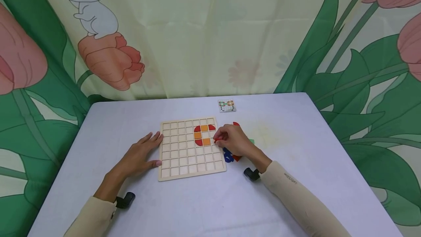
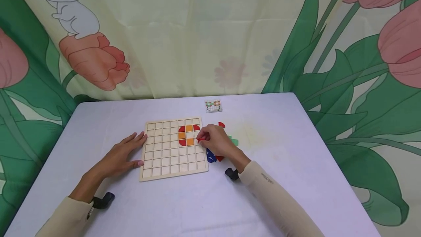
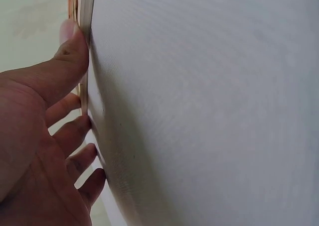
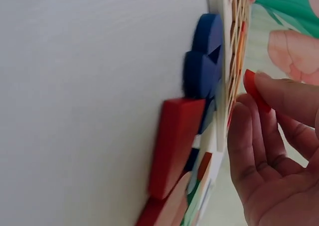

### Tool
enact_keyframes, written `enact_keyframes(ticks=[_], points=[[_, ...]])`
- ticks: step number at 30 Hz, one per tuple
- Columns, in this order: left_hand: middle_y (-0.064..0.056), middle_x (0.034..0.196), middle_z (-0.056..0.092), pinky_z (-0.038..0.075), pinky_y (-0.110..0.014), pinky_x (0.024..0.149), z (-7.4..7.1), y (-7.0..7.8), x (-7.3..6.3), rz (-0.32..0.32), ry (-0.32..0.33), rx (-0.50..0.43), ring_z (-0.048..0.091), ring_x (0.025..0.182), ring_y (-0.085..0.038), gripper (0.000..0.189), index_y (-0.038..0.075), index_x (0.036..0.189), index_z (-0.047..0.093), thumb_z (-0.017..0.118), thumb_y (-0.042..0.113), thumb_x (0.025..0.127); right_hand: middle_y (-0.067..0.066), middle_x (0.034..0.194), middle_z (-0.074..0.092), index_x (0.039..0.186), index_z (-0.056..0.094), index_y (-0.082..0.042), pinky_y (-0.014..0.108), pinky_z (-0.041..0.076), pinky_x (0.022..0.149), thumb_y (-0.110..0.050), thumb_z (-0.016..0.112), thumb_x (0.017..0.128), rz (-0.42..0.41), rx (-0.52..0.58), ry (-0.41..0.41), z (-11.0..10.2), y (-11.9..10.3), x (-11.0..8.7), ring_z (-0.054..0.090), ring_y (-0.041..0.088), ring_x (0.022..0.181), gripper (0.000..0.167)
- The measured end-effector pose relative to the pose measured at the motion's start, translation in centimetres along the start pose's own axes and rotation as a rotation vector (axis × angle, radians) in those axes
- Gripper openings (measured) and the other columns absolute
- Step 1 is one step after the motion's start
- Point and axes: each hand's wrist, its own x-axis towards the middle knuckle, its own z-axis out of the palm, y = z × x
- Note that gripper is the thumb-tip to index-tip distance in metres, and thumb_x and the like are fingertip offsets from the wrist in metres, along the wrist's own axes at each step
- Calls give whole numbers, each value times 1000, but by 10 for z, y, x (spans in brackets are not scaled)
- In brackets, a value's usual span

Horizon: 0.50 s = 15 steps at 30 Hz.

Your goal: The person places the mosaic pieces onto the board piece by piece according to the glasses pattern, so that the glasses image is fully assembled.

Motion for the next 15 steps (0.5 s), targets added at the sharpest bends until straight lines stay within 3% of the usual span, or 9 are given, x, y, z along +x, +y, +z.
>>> enact_keyframes(ticks=[6,15], points=[[-17,173,33,36,-78,113,0,0,1,7,2,3,27,159,-50,93,6,165,37,85,33,90,-2,88,70,96,74,-14,27,56,76,-7,85,90,8,-18,11,1,-5,6,63,15,80,14],[-18,172,34,35,-78,114,-1,1,0,0,6,2,27,159,-51,93,4,164,38,86,31,90,0,96,70,97,85,-15,32,53,80,-9,84,91,48,-81,59,7,-12,9,62,16,87,8]])
